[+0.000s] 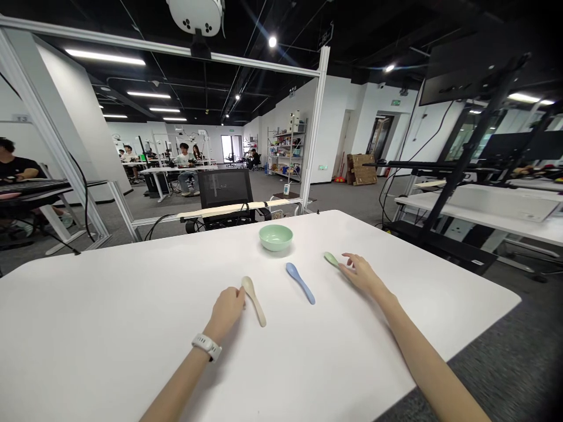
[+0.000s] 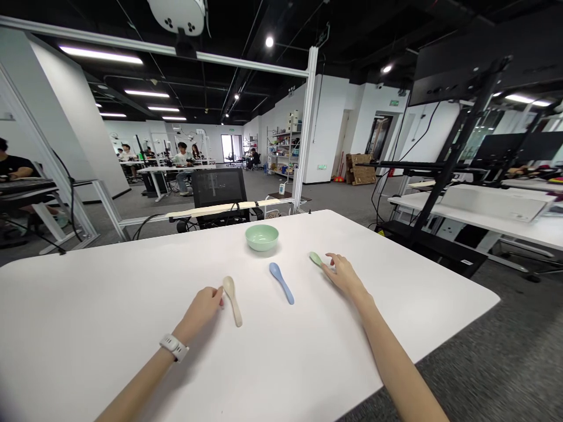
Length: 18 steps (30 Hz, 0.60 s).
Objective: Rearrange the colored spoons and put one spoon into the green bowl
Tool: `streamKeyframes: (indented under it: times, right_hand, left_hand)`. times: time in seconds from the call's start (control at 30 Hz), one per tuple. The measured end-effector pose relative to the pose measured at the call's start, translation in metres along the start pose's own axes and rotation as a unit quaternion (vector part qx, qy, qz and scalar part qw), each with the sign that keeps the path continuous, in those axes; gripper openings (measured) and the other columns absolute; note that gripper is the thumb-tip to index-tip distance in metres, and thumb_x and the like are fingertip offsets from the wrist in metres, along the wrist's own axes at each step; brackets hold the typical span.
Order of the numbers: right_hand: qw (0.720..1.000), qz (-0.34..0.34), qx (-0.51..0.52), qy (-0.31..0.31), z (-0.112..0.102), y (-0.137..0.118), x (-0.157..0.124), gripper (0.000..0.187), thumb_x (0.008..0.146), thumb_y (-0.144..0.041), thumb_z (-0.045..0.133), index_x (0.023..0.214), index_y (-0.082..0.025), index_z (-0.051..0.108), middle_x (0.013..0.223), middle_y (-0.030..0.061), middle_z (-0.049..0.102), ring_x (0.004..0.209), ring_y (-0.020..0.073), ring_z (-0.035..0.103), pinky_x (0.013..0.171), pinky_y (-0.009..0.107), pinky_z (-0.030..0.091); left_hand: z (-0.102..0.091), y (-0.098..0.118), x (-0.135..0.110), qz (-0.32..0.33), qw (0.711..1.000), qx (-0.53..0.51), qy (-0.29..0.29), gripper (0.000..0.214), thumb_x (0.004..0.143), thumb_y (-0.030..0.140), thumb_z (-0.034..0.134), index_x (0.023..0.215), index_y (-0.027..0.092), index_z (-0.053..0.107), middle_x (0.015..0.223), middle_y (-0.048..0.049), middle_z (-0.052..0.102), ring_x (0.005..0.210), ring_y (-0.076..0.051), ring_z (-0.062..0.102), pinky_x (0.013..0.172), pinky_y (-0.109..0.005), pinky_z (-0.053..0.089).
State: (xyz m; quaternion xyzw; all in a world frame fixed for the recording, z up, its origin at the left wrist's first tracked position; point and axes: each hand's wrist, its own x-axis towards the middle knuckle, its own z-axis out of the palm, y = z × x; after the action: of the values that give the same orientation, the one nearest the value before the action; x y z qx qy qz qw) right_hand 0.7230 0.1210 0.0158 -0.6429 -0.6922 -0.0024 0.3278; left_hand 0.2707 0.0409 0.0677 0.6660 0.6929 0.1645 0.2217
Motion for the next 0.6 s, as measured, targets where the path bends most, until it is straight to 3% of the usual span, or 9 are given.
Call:
streamKeyframes:
  times: [0.07,0.17,0.27,0.33,0.47,0.6]
  right_hand:
    - [0.999,-0.033,-0.007,0.015,0.003,-0.005,0.003,0.050,0.098,-0.054,0.045,0.127,-0.019,0.066,0.110,0.0152,0.072,0.107,0.0315,0.067,0.096,0.045,0.053]
    - [0.997,-0.075,-0.008,0.003,0.010,-0.023,0.010,0.046,0.101,-0.044,0.042,0.134,-0.020,0.062,0.126,0.0175,0.071,0.119,0.0339,0.064,0.105,0.051,0.051]
    - [0.993,-0.114,-0.007,-0.030,0.021,-0.050,0.017,0.049,0.101,-0.037,0.042,0.144,-0.020,0.058,0.140,0.0179,0.067,0.131,0.0338,0.060,0.112,0.053,0.048]
    - [0.989,-0.135,-0.009,-0.058,0.030,-0.069,0.020,0.051,0.101,-0.034,0.041,0.148,-0.019,0.056,0.149,0.0173,0.062,0.139,0.0325,0.056,0.118,0.053,0.044]
    - [0.985,-0.139,-0.021,-0.100,0.047,-0.089,0.019,0.052,0.102,-0.031,0.040,0.149,-0.018,0.058,0.158,0.0157,0.056,0.147,0.0302,0.051,0.124,0.051,0.039]
    - [0.985,-0.127,-0.024,-0.110,0.056,-0.090,0.011,0.053,0.103,-0.032,0.041,0.149,-0.012,0.060,0.159,0.0183,0.054,0.150,0.0318,0.048,0.125,0.052,0.037]
  left_hand:
    - [-0.018,-0.019,-0.006,0.012,0.999,0.021,0.047,0.055,0.103,0.046,0.026,0.079,0.019,0.068,0.083,-0.0119,0.077,0.080,-0.024,0.072,0.081,-0.040,0.053]
    - [-0.057,-0.061,-0.024,0.026,0.990,0.069,0.123,0.050,0.097,0.043,0.026,0.084,0.020,0.069,0.092,-0.0179,0.077,0.095,-0.031,0.071,0.092,-0.044,0.050]
    - [-0.094,-0.124,-0.043,0.025,0.979,0.103,0.176,0.051,0.089,0.045,0.030,0.100,0.016,0.071,0.113,-0.0235,0.076,0.112,-0.037,0.066,0.106,-0.053,0.046]
    - [-0.109,-0.178,-0.052,0.031,0.970,0.137,0.198,0.058,0.088,0.049,0.032,0.111,0.014,0.072,0.121,-0.0222,0.075,0.114,-0.037,0.067,0.107,-0.052,0.048]
    - [-0.117,-0.287,-0.054,0.003,0.944,0.211,0.252,0.068,0.090,0.054,0.030,0.130,0.015,0.069,0.141,-0.0189,0.071,0.127,-0.037,0.065,0.110,-0.052,0.051]
    - [-0.115,-0.356,-0.049,-0.024,0.942,0.216,0.255,0.080,0.092,0.059,0.023,0.142,0.011,0.063,0.153,-0.0188,0.063,0.141,-0.038,0.058,0.117,-0.053,0.047]
